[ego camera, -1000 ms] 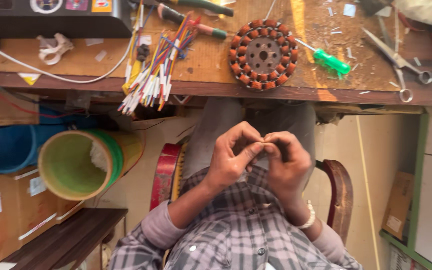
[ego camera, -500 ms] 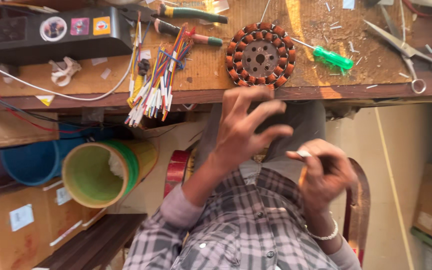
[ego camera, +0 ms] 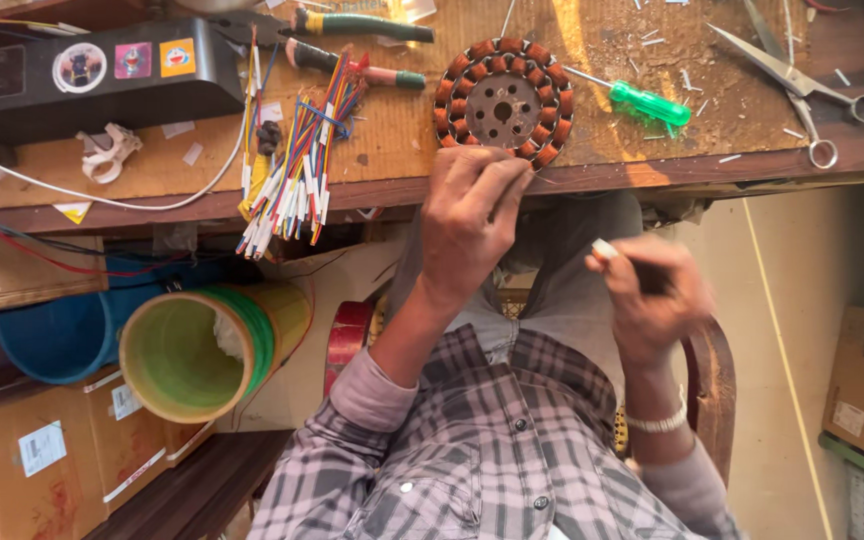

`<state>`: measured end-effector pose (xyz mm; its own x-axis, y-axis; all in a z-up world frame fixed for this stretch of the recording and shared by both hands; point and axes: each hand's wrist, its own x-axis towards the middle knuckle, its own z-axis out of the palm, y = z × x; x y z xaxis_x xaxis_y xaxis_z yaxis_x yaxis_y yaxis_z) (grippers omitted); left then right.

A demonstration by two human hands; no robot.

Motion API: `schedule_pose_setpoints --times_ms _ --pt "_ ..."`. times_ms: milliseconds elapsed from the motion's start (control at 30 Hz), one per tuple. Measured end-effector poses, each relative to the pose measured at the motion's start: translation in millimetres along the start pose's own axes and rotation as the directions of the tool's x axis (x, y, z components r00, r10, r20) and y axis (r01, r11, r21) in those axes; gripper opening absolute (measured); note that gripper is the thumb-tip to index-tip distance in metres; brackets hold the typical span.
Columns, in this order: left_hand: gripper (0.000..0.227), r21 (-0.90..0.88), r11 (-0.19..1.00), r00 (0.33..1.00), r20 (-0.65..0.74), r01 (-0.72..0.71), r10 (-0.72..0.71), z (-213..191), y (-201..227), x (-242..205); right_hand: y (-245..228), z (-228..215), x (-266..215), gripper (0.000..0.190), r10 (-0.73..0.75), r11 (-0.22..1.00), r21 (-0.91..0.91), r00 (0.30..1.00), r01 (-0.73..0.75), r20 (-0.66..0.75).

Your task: The person assembles a circular electrical component by inserting small white insulating pieces into slots around the copper-wound stator. They use scissors to trim the pieces and a screwdriver to press them into place, repeating the process for multiple slots.

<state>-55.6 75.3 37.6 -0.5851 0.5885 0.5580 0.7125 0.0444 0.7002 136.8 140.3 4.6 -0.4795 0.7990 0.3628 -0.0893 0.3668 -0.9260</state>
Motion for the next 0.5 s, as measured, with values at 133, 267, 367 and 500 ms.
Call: schedule_pose_setpoints --times_ms 133,267,367,500 --pt "0.012 -0.01 0.997 0.997 0.015 0.082 -0.082 -5.6 -4.3 0.5 0.9 23.4 43.8 0.013 -0.017 0.978 -0.206 0.993 0.041 0.119" --pt "0.012 -0.054 0.995 0.997 0.017 0.081 -0.08 -17.0 -11.7 -12.4 6.0 41.3 72.8 0.02 -0.202 0.864 -0.405 0.943 0.298 0.263" --pt "0.012 -0.103 0.99 0.996 0.016 0.094 -0.093 -14.1 -12.9 -11.8 4.5 46.8 85.1 0.025 -0.235 0.79 -0.474 0.907 0.388 0.35" --pt "0.012 -0.141 0.983 0.993 -0.005 0.116 -0.118 -13.5 -14.6 -2.9 -7.9 48.3 91.1 0.026 -0.148 0.757 -0.521 0.88 0.395 0.452"
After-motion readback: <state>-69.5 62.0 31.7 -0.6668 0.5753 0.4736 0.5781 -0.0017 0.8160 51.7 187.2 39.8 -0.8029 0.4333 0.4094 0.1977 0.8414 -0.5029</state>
